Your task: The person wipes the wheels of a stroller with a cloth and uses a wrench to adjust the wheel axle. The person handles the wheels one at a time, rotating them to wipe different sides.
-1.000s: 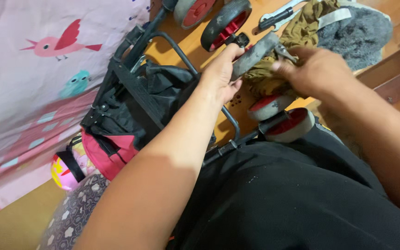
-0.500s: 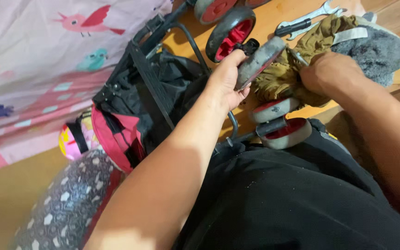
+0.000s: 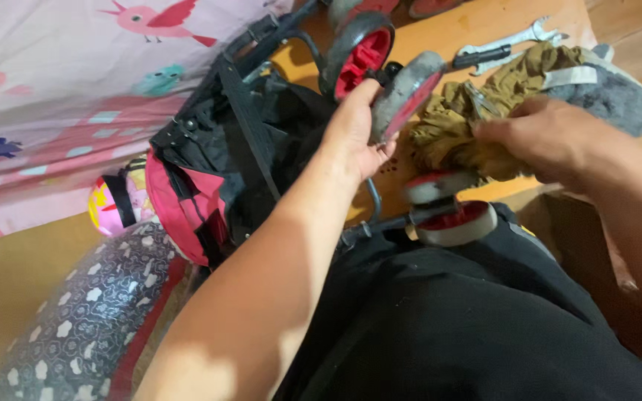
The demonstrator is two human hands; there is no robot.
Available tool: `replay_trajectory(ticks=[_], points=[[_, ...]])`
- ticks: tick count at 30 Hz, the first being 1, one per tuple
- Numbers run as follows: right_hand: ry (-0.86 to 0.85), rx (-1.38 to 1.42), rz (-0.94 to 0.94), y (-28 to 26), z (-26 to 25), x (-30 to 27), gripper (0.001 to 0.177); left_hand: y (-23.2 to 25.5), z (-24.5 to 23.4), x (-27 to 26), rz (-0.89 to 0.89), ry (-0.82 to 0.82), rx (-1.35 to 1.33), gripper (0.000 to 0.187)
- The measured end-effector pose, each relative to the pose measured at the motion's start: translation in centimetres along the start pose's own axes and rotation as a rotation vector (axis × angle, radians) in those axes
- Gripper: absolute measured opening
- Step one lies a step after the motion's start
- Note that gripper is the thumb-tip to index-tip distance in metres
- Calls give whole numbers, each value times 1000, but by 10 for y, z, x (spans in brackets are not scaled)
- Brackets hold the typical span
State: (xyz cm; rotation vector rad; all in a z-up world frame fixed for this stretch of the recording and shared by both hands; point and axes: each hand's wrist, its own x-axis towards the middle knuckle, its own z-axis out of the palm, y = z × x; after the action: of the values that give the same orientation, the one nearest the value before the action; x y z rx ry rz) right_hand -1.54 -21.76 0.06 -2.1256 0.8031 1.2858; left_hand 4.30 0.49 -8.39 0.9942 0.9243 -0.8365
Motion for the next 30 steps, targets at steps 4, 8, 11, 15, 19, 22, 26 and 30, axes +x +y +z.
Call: replay_trajectory(ticks=[4, 8, 11, 15, 19, 22, 26, 30], points=[[139, 170, -294, -16, -9, 4, 51, 8, -7, 0, 24, -19, 97, 24], [700, 378, -597, -19, 24, 59, 59, 12, -9, 12, 30, 4, 176, 24], [721, 381, -556, -11, 59, 107, 34, 13, -6, 20, -17, 42, 216, 26], [877, 207, -711, -4, 82, 146, 11, 10, 0, 19, 52, 30, 300, 27], [969, 163, -827, -4, 84, 162, 18, 9, 5, 23, -26, 53, 350, 22], [929, -5, -842, -7, 77, 172, 14, 10, 8, 27, -52, 60, 360, 25], [930, -225, -864, -6, 77, 192, 6, 4, 9, 34, -41, 135, 354, 20], [953, -430, -808, -14, 79, 214, 20, -2, 6, 38, -26, 121, 342, 22]])
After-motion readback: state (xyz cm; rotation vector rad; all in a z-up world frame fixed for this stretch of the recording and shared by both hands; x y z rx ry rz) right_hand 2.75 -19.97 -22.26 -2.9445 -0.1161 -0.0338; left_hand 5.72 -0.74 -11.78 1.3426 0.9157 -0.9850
